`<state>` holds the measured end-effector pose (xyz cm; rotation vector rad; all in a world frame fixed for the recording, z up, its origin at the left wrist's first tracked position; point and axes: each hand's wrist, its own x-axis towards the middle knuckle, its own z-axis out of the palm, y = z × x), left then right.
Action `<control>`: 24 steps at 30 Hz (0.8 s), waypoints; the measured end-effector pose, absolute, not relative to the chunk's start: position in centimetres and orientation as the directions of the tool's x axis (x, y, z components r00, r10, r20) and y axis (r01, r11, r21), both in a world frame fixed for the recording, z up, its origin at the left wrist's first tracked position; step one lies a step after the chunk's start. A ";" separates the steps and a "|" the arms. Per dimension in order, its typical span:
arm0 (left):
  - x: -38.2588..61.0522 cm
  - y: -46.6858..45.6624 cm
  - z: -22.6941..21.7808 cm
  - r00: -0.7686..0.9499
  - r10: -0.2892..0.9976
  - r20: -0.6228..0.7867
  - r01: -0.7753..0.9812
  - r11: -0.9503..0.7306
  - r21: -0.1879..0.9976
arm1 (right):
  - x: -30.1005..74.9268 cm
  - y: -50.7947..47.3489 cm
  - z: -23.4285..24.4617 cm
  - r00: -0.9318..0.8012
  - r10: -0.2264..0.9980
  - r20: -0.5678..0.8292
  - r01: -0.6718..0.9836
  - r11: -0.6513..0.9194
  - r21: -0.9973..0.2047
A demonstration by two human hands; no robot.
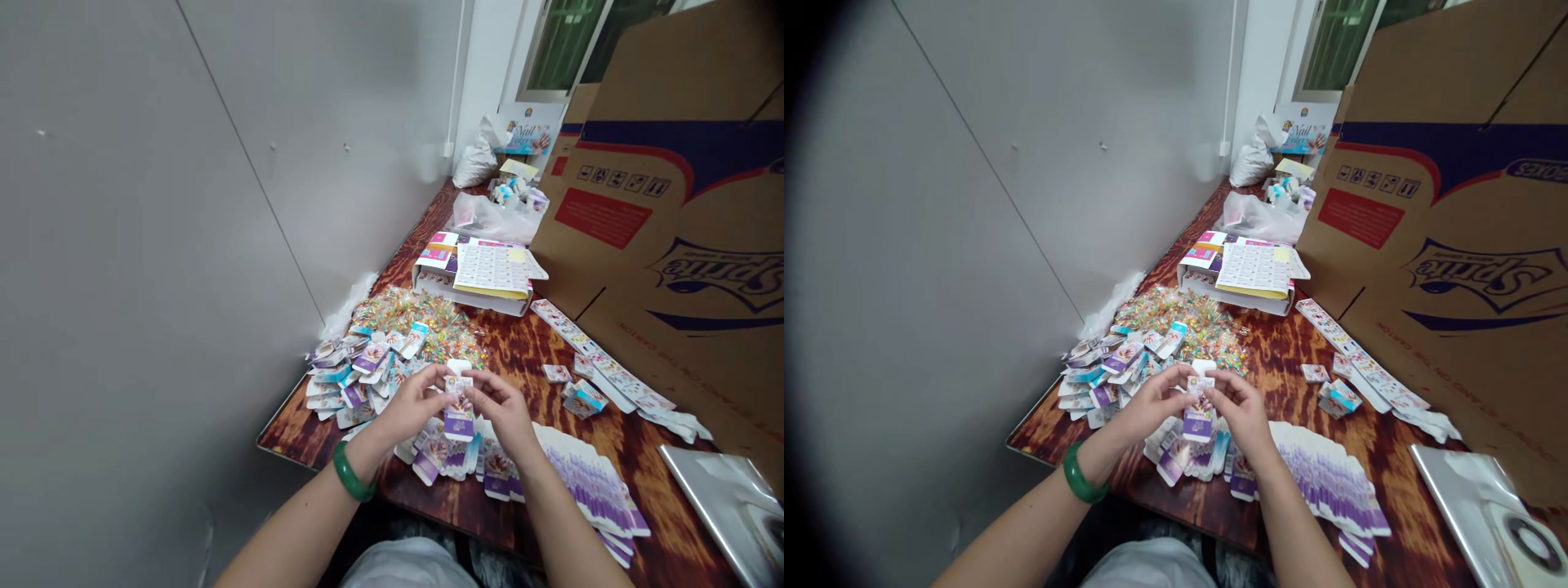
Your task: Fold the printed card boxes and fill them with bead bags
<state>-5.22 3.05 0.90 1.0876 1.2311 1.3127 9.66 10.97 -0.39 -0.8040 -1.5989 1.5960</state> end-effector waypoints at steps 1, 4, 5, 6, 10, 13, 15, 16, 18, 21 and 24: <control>-5.4 3.0 1.0 -0.084 0.996 -0.038 -0.088 0.030 0.996 | 9.7 11.0 -0.2 -0.561 0.827 0.045 -0.046 0.023 -0.999; -5.4 2.8 1.1 -0.031 0.998 -0.060 -0.036 0.059 0.998 | 9.8 11.1 0.3 -0.610 0.793 0.009 0.035 0.038 -0.999; -5.2 2.6 1.2 -0.035 0.998 -0.056 0.019 0.057 0.998 | 9.8 11.1 0.4 -0.610 0.792 0.009 0.058 0.056 -0.997; -4.9 2.5 1.3 -0.055 0.997 -0.047 0.091 0.051 0.994 | 9.7 11.2 0.4 -0.596 0.803 0.013 0.069 0.068 -0.995; -3.3 2.2 1.5 -0.163 0.985 0.045 0.384 0.021 0.923 | 8.9 11.1 0.4 -0.484 0.874 0.029 -0.042 0.010 -0.999; -2.5 2.3 1.1 -0.210 0.974 0.087 0.496 0.029 0.868 | 8.5 10.8 0.3 -0.463 0.885 0.046 -0.057 0.022 -0.998; -2.4 2.4 0.7 -0.238 0.966 0.099 0.550 0.050 0.834 | 8.5 10.5 0.3 -0.466 0.881 0.076 -0.020 0.075 -0.997; -2.4 2.5 0.6 -0.244 0.964 0.104 0.572 0.057 0.818 | 8.6 10.4 0.3 -0.459 0.884 0.092 -0.017 0.094 -0.995; -2.5 2.5 0.4 -0.248 0.961 0.119 0.605 0.057 0.794 | 8.7 10.2 0.4 -0.424 0.900 0.103 -0.037 0.096 -0.995; -2.6 2.5 0.6 -0.244 0.959 0.144 0.632 0.045 0.774 | 8.7 9.9 0.6 -0.387 0.917 0.097 -0.039 0.088 -0.995; -2.7 2.4 0.9 -0.239 0.962 0.132 0.618 0.046 0.785 | 8.9 9.8 0.8 -0.451 0.880 0.149 0.005 0.170 -0.985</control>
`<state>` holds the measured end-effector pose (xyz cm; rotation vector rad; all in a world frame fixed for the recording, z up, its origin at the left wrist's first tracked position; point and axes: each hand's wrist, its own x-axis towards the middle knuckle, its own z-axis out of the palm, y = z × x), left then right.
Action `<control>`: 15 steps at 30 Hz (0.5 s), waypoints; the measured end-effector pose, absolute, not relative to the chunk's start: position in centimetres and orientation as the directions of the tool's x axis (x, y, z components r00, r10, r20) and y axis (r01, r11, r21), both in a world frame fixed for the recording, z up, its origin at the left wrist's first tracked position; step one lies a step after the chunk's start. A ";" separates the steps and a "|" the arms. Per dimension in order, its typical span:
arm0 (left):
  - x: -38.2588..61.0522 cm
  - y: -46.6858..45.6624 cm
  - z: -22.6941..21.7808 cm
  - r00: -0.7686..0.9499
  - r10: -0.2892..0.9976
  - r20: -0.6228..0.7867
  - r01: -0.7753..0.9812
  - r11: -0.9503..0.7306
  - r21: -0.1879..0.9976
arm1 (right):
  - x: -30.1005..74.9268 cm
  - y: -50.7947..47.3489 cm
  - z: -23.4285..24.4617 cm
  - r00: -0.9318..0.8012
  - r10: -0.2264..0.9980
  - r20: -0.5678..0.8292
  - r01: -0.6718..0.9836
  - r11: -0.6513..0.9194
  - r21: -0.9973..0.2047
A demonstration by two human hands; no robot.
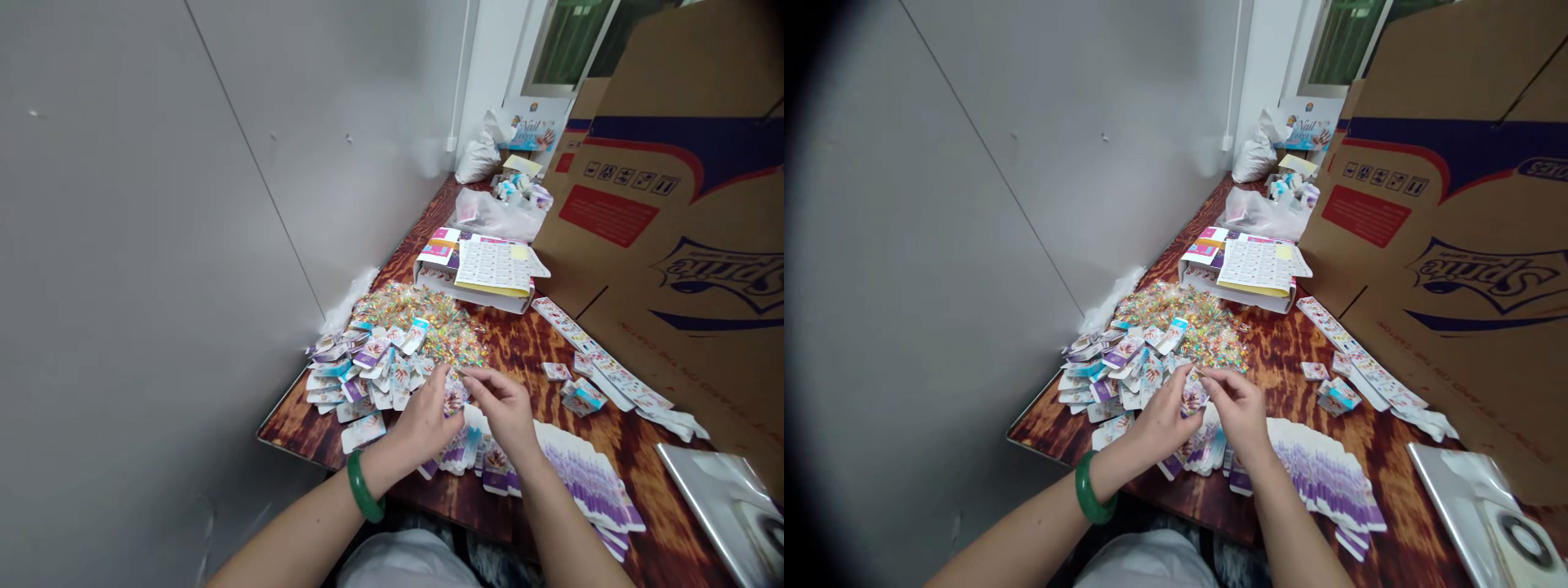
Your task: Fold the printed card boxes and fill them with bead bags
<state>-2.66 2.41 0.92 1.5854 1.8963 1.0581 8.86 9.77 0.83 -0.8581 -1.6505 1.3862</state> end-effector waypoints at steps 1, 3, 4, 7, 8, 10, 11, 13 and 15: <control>-2.7 2.4 1.0 -0.238 0.963 0.128 0.609 0.045 0.792 | 8.9 9.7 0.9 -0.480 0.860 0.172 0.009 0.202 -0.979; -2.7 2.3 1.0 -0.237 0.962 0.133 0.604 0.039 0.796 | 9.0 9.7 1.0 -0.510 0.838 0.196 0.007 0.232 -0.973; -2.7 2.2 0.9 -0.237 0.962 0.137 0.608 0.037 0.793 | 9.0 9.6 1.1 -0.509 0.840 0.191 0.005 0.225 -0.974; -2.7 2.1 0.4 -0.221 0.960 0.174 0.634 0.006 0.773 | 8.8 9.6 1.7 -0.466 0.877 0.118 0.011 0.139 -0.990; -2.6 2.1 0.2 -0.211 0.958 0.195 0.642 -0.015 0.766 | 8.7 9.6 2.0 -0.453 0.887 0.088 0.012 0.104 -0.994; -2.6 2.1 0.0 -0.193 0.952 0.238 0.657 -0.055 0.752 | 8.6 9.6 2.5 -0.442 0.896 0.041 0.010 0.050 -0.999; -2.6 2.1 0.0 -0.186 0.950 0.250 0.662 -0.067 0.746 | 8.6 9.6 2.7 -0.438 0.898 0.032 0.006 0.038 -0.999; -2.6 2.1 0.2 -0.182 0.950 0.256 0.664 -0.073 0.744 | 8.5 9.5 2.9 -0.434 0.900 0.047 -0.004 0.050 -0.999; -2.6 2.1 0.5 -0.184 0.950 0.250 0.645 -0.075 0.761 | 8.6 9.3 2.7 -0.434 0.893 0.122 -0.014 0.129 -0.992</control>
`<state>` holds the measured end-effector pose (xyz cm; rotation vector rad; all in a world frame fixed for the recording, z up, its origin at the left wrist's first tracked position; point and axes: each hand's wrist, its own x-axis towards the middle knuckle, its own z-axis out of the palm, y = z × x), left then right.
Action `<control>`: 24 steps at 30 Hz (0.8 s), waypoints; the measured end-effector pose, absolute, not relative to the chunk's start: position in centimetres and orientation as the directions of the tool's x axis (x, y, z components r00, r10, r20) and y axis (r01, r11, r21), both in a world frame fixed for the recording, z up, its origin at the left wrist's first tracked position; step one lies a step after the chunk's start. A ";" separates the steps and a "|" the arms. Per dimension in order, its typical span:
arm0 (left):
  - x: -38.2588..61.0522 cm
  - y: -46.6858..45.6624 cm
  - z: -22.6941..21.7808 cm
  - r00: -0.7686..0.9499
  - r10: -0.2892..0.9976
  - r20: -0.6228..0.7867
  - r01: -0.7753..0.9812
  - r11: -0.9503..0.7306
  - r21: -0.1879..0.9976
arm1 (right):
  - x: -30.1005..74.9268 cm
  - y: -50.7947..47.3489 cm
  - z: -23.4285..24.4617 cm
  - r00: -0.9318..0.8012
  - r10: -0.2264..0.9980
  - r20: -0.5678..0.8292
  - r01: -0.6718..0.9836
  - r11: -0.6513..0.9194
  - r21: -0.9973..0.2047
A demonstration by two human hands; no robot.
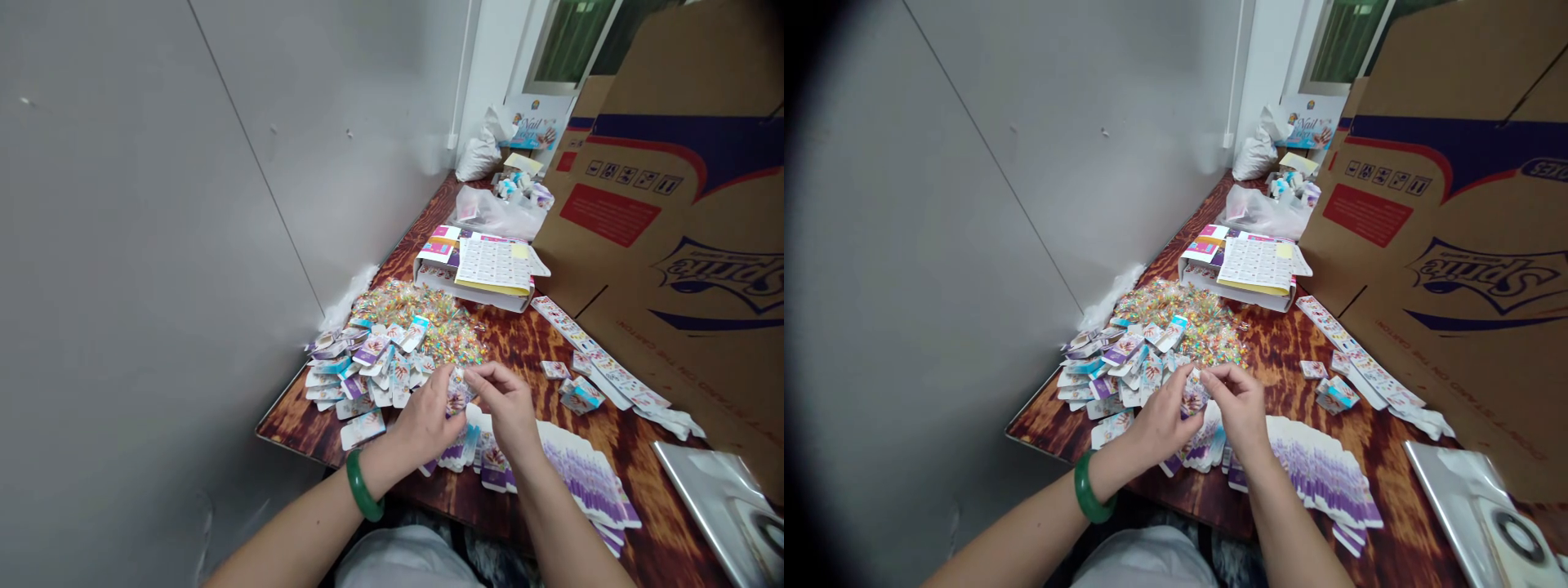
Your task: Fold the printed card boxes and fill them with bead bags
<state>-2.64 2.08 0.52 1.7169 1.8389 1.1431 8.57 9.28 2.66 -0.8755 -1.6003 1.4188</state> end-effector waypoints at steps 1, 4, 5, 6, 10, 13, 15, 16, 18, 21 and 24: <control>-2.7 2.1 0.7 -0.190 0.950 0.246 0.630 -0.074 0.773 | 8.6 9.1 2.5 -0.436 0.881 0.182 -0.015 0.195 -0.981; -2.8 1.9 1.3 -0.227 0.945 0.235 0.590 -0.058 0.806 | 8.7 8.5 1.8 -0.467 0.806 0.365 0.007 0.416 -0.910; -3.0 1.8 1.5 -0.239 0.942 0.234 0.586 -0.052 0.809 | 8.8 8.3 1.7 -0.499 0.770 0.397 0.023 0.470 -0.882; -3.3 1.7 1.7 -0.245 0.941 0.233 0.586 -0.048 0.809 | 8.8 8.2 1.6 -0.542 0.733 0.411 0.040 0.510 -0.859; -6.1 1.2 2.9 -0.308 0.929 0.207 0.617 0.030 0.786 | 9.0 8.9 1.0 -0.634 0.687 0.354 0.132 0.548 -0.826; -10.1 0.9 4.0 -0.511 0.836 0.198 0.691 0.263 0.674 | 9.2 10.4 -0.6 -0.559 0.784 0.269 0.298 0.492 -0.818; -12.9 0.7 4.4 -0.583 0.784 0.214 0.752 0.420 0.508 | 9.3 11.3 -2.0 -0.564 0.799 0.209 0.410 0.491 -0.769; -14.1 0.6 4.5 -0.602 0.777 0.184 0.759 0.485 0.435 | 9.4 11.6 -2.6 -0.577 0.796 0.183 0.450 0.497 -0.742; -15.5 0.4 4.2 -0.660 0.737 0.144 0.735 0.596 0.324 | 9.3 11.9 -3.5 -0.588 0.797 0.137 0.508 0.496 -0.705; -14.3 0.0 3.2 -0.671 0.699 0.249 0.741 0.620 0.256 | 9.1 11.6 -3.8 -0.587 0.810 0.022 0.604 0.456 -0.654; -9.6 -0.5 1.5 -0.471 0.837 0.280 0.872 0.393 0.293 | 8.7 11.1 -3.3 -0.587 0.805 -0.086 0.675 0.428 -0.601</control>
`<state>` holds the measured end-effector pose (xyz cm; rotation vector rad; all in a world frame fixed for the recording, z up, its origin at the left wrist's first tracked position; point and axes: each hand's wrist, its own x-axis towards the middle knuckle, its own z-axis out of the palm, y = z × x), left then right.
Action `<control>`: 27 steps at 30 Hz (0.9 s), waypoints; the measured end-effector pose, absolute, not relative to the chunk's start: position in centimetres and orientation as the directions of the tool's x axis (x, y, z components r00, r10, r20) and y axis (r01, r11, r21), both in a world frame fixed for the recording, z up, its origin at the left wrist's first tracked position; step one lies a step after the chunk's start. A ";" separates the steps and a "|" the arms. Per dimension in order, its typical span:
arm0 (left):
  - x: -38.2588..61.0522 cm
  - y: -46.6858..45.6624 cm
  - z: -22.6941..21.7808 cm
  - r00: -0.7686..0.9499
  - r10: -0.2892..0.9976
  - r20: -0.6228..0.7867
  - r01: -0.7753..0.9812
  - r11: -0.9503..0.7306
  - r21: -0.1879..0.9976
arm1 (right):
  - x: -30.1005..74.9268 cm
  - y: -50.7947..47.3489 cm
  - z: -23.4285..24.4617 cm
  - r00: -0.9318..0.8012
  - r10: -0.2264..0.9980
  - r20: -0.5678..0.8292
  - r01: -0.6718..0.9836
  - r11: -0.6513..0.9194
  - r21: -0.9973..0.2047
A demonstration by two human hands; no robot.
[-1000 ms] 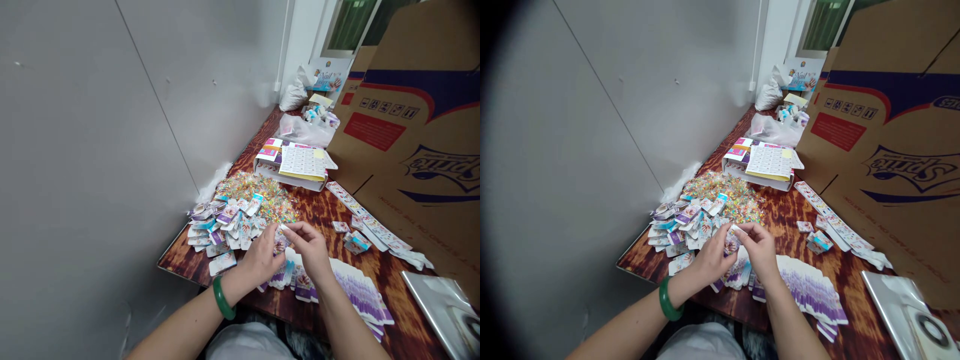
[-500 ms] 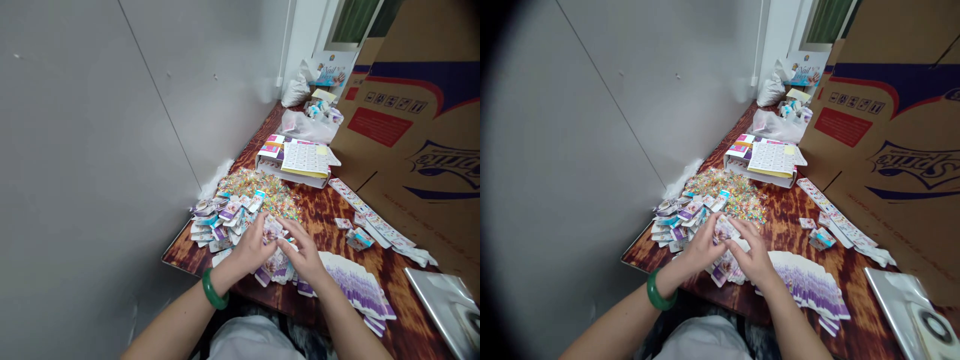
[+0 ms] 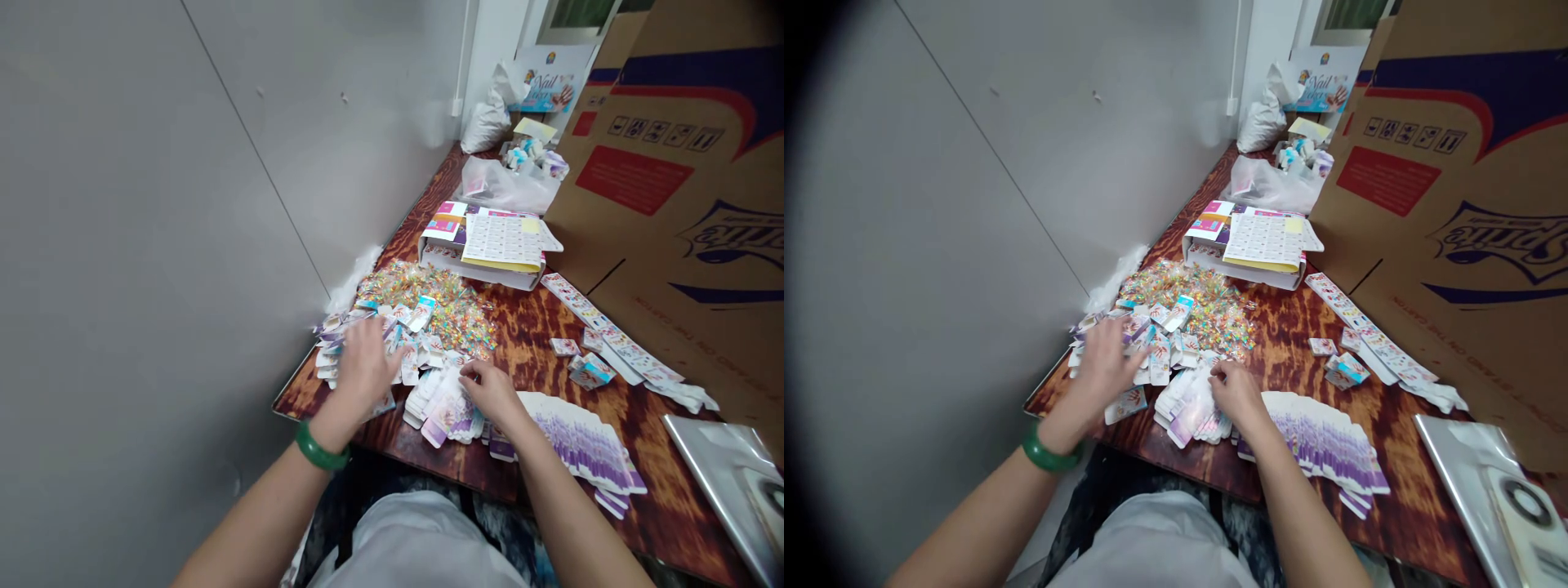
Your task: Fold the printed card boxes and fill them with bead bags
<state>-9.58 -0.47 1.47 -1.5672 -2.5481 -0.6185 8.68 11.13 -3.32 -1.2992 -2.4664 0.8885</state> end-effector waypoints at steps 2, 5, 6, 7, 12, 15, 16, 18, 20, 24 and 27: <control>-5.8 -0.8 0.0 -0.310 0.941 0.133 0.910 0.253 0.330 | 8.6 11.1 -3.1 -0.579 0.808 -0.108 0.691 0.417 -0.590; -1.7 -0.9 -1.7 -0.249 0.967 -0.054 0.914 0.253 0.316 | 8.7 11.3 -3.1 -0.573 0.813 -0.106 0.687 0.405 -0.603; -1.0 -0.8 -2.1 -0.257 0.963 -0.080 0.915 0.269 0.300 | 8.8 11.4 -3.2 -0.578 0.809 -0.105 0.681 0.407 -0.608; -0.5 -0.7 -2.3 -0.269 0.959 -0.095 0.916 0.285 0.281 | 8.9 11.5 -3.3 -0.586 0.803 -0.106 0.675 0.412 -0.612; -0.4 -0.2 -2.1 -0.274 0.950 -0.150 0.926 0.302 0.225 | 9.4 11.7 -3.7 -0.584 0.803 -0.119 0.675 0.400 -0.619; -0.5 -0.5 -1.7 -0.265 0.954 -0.142 0.930 0.292 0.221 | 9.6 11.7 -3.8 -0.583 0.805 -0.115 0.657 0.383 -0.650; -0.5 -0.6 -1.6 -0.258 0.958 -0.123 0.932 0.281 0.229 | 9.6 11.7 -3.8 -0.588 0.801 -0.113 0.635 0.370 -0.678; -0.7 -0.9 -1.2 -0.241 0.968 -0.067 0.934 0.250 0.254 | 9.7 11.7 -3.8 -0.614 0.780 -0.123 0.554 0.315 -0.771; -1.0 -1.0 -0.8 -0.226 0.974 -0.003 0.936 0.218 0.277 | 9.6 11.6 -3.6 -0.654 0.741 -0.154 0.446 0.212 -0.870; -1.5 -0.3 -0.5 -0.219 0.971 0.094 0.922 0.174 0.347 | 9.3 11.2 -2.3 -0.663 0.727 -0.178 0.303 0.042 -0.952; -1.6 0.2 -0.8 -0.207 0.967 0.146 0.881 0.120 0.458 | 9.3 11.0 -1.1 -0.646 0.754 -0.121 0.253 0.062 -0.966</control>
